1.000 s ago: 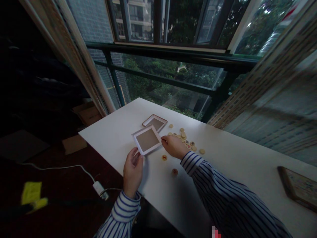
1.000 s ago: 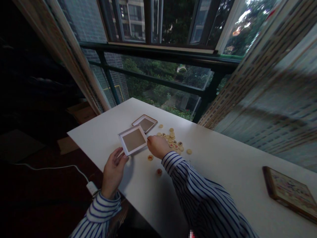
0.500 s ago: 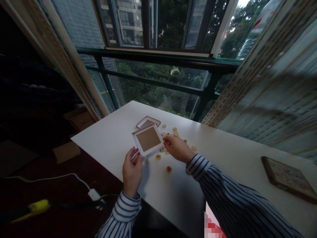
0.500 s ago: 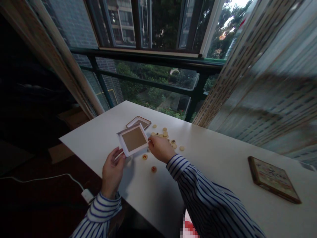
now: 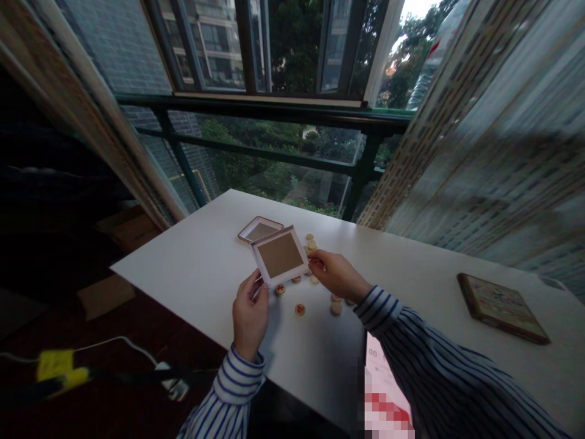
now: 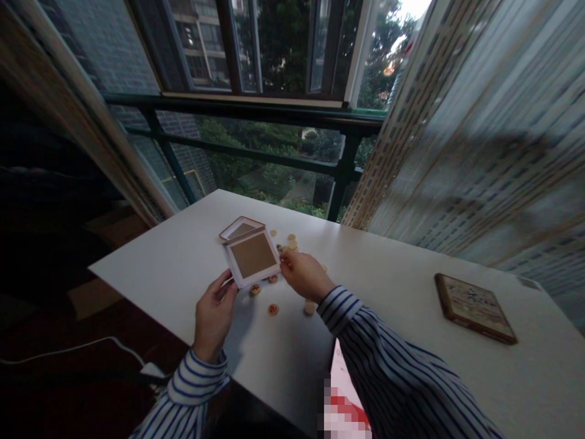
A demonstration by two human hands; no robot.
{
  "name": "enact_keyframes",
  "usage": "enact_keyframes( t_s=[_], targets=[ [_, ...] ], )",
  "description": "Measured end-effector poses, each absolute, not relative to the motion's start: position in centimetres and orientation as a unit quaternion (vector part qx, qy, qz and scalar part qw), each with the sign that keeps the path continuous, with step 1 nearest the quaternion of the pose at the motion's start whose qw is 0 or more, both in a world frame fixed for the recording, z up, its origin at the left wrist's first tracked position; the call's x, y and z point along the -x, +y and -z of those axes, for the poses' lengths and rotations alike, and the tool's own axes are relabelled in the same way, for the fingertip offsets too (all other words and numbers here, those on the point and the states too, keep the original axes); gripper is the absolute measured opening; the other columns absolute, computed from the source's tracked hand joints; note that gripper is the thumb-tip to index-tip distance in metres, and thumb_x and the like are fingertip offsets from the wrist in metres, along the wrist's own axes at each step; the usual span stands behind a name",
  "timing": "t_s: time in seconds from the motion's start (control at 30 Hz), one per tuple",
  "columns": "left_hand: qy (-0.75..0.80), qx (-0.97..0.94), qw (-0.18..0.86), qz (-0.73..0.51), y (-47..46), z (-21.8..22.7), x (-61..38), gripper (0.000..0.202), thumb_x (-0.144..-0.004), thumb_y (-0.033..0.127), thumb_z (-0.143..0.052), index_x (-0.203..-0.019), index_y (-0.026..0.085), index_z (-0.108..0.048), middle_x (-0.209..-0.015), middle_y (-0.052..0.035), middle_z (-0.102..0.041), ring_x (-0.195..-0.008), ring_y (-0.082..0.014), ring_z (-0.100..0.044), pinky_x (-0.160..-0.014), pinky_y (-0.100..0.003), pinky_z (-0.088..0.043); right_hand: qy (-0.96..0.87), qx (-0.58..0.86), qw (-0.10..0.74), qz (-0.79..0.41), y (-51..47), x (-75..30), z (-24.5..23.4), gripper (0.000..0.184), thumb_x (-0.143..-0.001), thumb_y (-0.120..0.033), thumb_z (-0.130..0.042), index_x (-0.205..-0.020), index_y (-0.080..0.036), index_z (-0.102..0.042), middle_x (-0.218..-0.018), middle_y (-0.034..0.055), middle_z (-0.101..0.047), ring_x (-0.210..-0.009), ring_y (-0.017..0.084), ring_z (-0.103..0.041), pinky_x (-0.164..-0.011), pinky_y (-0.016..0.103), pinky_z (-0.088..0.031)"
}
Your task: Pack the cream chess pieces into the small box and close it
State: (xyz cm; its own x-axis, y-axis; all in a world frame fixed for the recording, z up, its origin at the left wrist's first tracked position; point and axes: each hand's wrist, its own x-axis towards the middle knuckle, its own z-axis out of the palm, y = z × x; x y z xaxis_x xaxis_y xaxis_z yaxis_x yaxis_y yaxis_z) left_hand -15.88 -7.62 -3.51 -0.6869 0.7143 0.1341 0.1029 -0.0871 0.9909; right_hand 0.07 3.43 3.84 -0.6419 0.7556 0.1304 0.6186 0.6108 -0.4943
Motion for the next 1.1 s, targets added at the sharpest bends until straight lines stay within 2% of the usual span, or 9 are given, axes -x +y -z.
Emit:
enact_keyframes(
  t_s=[0.17, 0.3, 0.53, 0.93, 1.1],
  targets=[
    [0.634, -0.347, 0.224, -0.654, -7.3, 3.2, 15.0, 0.043, -0.078, 0.030, -0.057, -0.119, 0.015, -0.055, -0.118, -0.0126, -0.058, -0.103, -0.0214, -0.059, -0.093, -0.038, -0.044, -0.875, 0.399, 0.178, -0.209, 3.3, -1.6, -3.9, 0.026, -0.083, -0.025, -0.047, -0.105, -0.018, -0.059, -0.092, 0.0041, -0.069, -0.082, 0.015, -0.062, -0.071, 0.023, -0.043],
    [0.626, -0.347, 0.252, -0.652, -7.1, 2.4, 14.1, 0.045, -0.078, 0.030, -0.056, -0.120, 0.013, -0.054, -0.118, -0.0135, -0.059, -0.103, -0.0219, -0.058, -0.090, -0.037, -0.047, -0.867, 0.399, 0.194, -0.226, 3.1, -2.6, -3.9, 0.025, -0.083, -0.025, -0.047, -0.104, -0.018, -0.059, -0.091, 0.0033, -0.069, -0.081, 0.014, -0.063, -0.071, 0.022, -0.044],
    [0.617, -0.380, 0.254, -0.641, -6.5, 1.9, 12.7, 0.044, -0.079, 0.025, -0.054, -0.122, 0.015, -0.052, -0.122, -0.0117, -0.056, -0.107, -0.0207, -0.056, -0.094, -0.036, -0.043, -0.856, 0.419, 0.201, -0.229, 2.9, -4.5, -4.1, 0.029, -0.083, -0.027, -0.047, -0.107, -0.016, -0.058, -0.093, 0.0057, -0.069, -0.082, 0.015, -0.063, -0.071, 0.024, -0.044],
    [0.599, -0.418, 0.265, -0.629, -4.8, 0.4, 9.8, 0.042, -0.081, 0.023, -0.051, -0.122, 0.016, -0.052, -0.120, -0.0101, -0.058, -0.105, -0.0206, -0.057, -0.091, -0.033, -0.045, -0.830, 0.454, 0.227, -0.232, 3.0, -7.8, -4.2, 0.027, -0.082, -0.028, -0.049, -0.105, -0.017, -0.057, -0.089, 0.0043, -0.069, -0.076, 0.014, -0.062, -0.069, 0.024, -0.045],
    [0.600, -0.427, 0.277, -0.617, -4.4, 0.7, 8.9, 0.042, -0.082, 0.025, -0.050, -0.124, 0.020, -0.051, -0.120, -0.0077, -0.059, -0.102, -0.0201, -0.059, -0.092, -0.036, -0.045, -0.821, 0.462, 0.242, -0.232, 2.9, -9.2, -4.0, 0.026, -0.081, -0.027, -0.050, -0.105, -0.016, -0.057, -0.087, 0.0036, -0.069, -0.075, 0.014, -0.062, -0.068, 0.024, -0.045]
  ],
)
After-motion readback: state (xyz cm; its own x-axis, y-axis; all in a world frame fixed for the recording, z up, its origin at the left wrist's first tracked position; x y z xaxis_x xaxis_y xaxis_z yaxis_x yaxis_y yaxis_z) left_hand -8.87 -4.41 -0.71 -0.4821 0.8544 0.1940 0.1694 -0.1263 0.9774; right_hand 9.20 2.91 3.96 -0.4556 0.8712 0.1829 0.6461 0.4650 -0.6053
